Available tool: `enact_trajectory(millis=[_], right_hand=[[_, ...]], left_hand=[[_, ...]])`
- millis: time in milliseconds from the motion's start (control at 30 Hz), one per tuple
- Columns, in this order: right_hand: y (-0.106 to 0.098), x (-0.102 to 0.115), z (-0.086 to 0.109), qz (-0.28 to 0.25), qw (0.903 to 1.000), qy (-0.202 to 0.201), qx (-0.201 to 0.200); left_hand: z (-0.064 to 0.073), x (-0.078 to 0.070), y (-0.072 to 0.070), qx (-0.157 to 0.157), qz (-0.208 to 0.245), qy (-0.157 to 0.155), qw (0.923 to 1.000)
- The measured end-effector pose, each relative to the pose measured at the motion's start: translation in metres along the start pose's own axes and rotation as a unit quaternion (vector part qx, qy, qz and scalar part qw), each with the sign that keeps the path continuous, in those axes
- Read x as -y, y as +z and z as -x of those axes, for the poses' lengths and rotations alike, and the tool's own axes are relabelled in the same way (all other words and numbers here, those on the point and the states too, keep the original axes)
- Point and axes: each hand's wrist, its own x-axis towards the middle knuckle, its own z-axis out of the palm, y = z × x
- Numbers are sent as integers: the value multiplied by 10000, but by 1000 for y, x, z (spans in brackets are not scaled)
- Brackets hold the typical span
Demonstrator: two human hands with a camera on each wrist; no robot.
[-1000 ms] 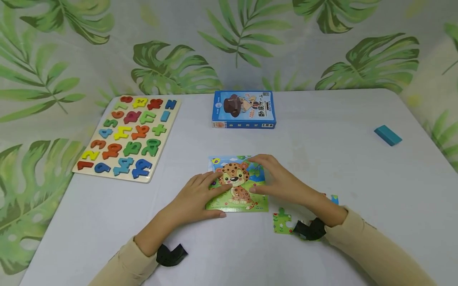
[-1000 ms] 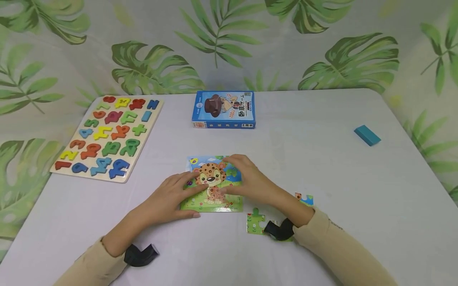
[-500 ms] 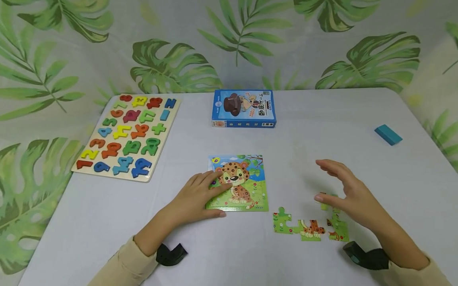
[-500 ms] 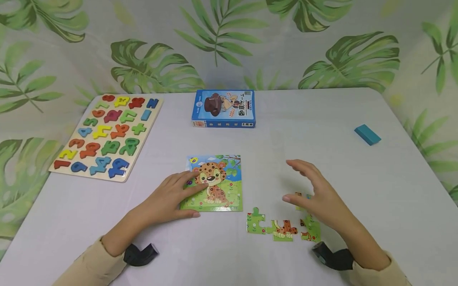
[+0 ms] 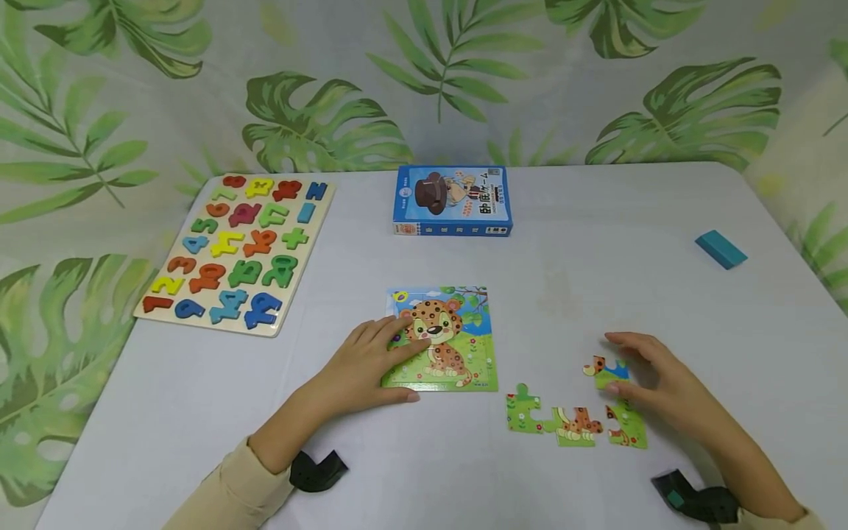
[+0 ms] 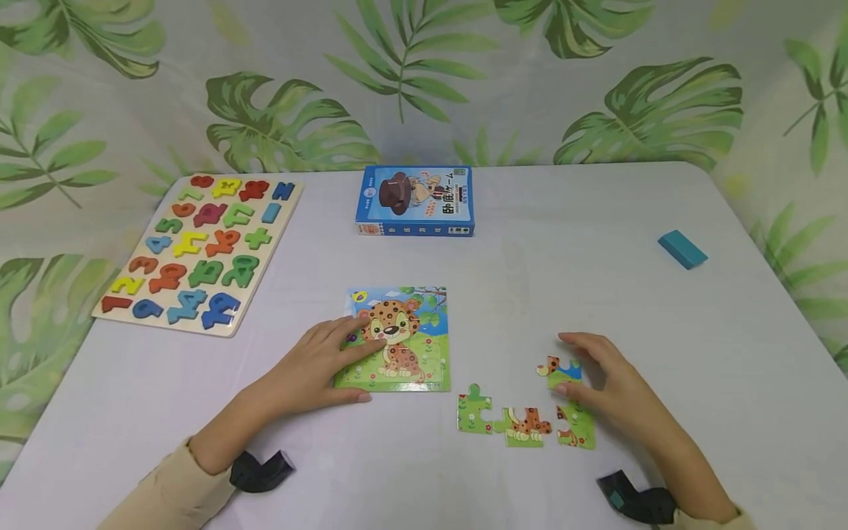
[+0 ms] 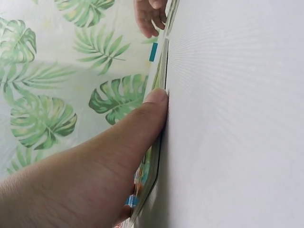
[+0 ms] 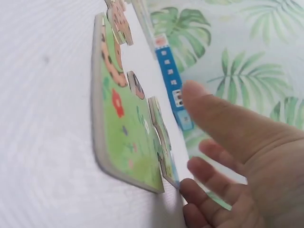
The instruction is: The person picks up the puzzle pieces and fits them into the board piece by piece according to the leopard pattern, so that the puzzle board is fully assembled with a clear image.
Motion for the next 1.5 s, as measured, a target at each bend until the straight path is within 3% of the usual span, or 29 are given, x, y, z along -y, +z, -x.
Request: enact_trajectory(millis=[233, 767, 1000, 1200, 1367, 1500], right_hand=[[4, -8, -1, 433, 9987, -29, 276], [3, 14, -13, 1145, 9912, -619, -217], [9, 51, -41, 672, 9894, -1233, -356], [32, 86, -72, 244, 9863, -1629, -84], [57, 103, -94, 115, 9874, -1530, 395], [74, 107, -107, 335, 9882, -1284, 760]], left_hand=[[1, 1, 3, -12, 62, -27, 10000], [1, -2, 4, -189, 197, -16, 9996], [-2, -7, 5, -367, 160, -35, 9992], [-4, -9, 6, -354, 361, 63, 9987], [-8, -10, 7, -341, 441, 347, 9978], [-10, -9, 6, -316, 454, 320, 9980]])
